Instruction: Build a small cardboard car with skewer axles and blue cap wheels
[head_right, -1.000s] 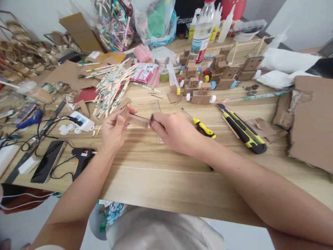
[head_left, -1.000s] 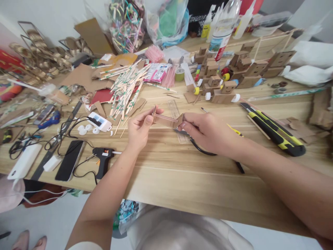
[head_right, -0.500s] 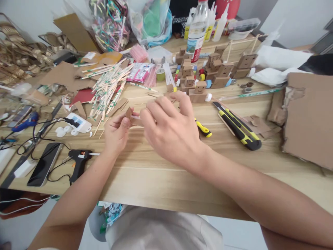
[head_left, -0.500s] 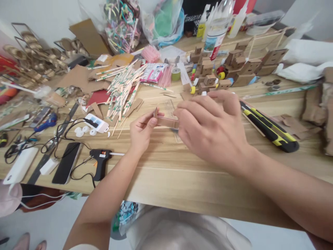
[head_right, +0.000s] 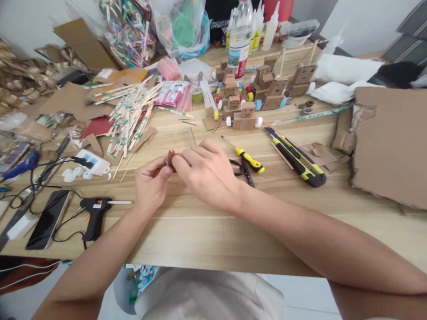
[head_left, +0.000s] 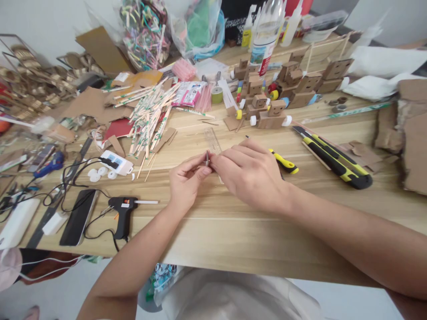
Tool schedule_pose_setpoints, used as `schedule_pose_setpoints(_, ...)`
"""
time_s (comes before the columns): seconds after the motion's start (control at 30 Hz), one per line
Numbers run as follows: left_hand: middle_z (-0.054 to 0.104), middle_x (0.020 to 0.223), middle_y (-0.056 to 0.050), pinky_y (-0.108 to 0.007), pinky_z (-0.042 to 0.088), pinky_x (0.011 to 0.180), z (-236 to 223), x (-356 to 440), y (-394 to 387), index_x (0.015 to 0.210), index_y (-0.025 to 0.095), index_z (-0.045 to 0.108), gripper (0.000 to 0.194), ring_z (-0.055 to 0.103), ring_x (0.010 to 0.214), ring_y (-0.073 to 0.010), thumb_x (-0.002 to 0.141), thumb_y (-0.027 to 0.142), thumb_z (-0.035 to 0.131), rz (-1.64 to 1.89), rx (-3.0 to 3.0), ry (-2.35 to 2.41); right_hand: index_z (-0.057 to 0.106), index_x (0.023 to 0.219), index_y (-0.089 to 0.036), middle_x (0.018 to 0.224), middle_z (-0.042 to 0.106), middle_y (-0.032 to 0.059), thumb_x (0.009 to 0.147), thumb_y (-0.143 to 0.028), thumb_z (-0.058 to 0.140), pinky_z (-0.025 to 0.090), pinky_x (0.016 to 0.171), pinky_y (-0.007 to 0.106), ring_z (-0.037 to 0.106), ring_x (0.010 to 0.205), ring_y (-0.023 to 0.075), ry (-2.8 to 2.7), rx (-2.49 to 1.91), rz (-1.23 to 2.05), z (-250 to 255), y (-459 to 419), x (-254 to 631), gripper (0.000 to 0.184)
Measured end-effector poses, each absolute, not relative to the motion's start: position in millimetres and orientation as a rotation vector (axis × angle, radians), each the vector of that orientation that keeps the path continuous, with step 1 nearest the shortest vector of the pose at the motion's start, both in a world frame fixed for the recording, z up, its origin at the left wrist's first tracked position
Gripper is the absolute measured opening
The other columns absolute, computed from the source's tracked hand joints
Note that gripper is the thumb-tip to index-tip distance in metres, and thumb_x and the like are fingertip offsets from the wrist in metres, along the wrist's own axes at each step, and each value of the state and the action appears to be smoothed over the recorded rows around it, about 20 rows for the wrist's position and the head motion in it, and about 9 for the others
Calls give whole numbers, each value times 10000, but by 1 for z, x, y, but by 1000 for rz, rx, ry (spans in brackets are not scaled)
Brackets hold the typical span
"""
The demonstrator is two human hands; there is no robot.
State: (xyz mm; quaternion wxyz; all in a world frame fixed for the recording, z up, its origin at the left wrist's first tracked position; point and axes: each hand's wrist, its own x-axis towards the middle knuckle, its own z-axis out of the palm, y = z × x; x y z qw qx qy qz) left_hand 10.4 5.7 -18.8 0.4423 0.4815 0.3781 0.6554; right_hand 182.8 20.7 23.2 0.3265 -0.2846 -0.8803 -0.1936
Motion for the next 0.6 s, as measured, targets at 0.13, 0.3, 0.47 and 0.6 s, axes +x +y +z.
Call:
schedule_pose_setpoints(0.13, 848, 940, -37, -276, 673, 741, -18, 10, 5, 880, 328, 871, 343, 793, 868, -180, 608, 493, 999, 1654, 1204, 902, 639, 761, -211, 632, 594, -18, 1069, -113, 449, 360, 712, 309, 510, 620, 148, -2267, -678, -464, 24, 24, 183, 375)
schedule_pose_setpoints(0.3, 817, 908, -23, -249, 657, 716, -18, 12, 2, 857, 340, 868, 323, 769, 854, -155, 597, 471, 1008, 1677, 1208, 910, 607, 730, -213, 646, 604, -16, 1040, -86, 489, 374, 701, 307, 506, 630, 147, -2216, -586, -433, 23, 24, 182, 354)
schedule_pose_setpoints(0.47, 813, 880, -25, -249, 654, 709, -18, 16, -1, 864, 339, 868, 334, 756, 827, -150, 596, 479, 1008, 1703, 1210, 897, 638, 792, -217, 707, 683, -2, 1039, -97, 492, 390, 739, 323, 567, 675, 152, -2234, -604, -285, 21, 23, 183, 311)
schedule_pose_setpoints(0.6, 828, 922, -43, -298, 669, 786, -17, 14, 0, 891, 296, 873, 371, 768, 867, -175, 628, 535, 980, 1675, 1144, 945, 674, 868, -213, 769, 733, 16, 1061, -148, 494, 412, 769, 331, 615, 706, 159, -2282, -651, -149, 27, 24, 186, 271)
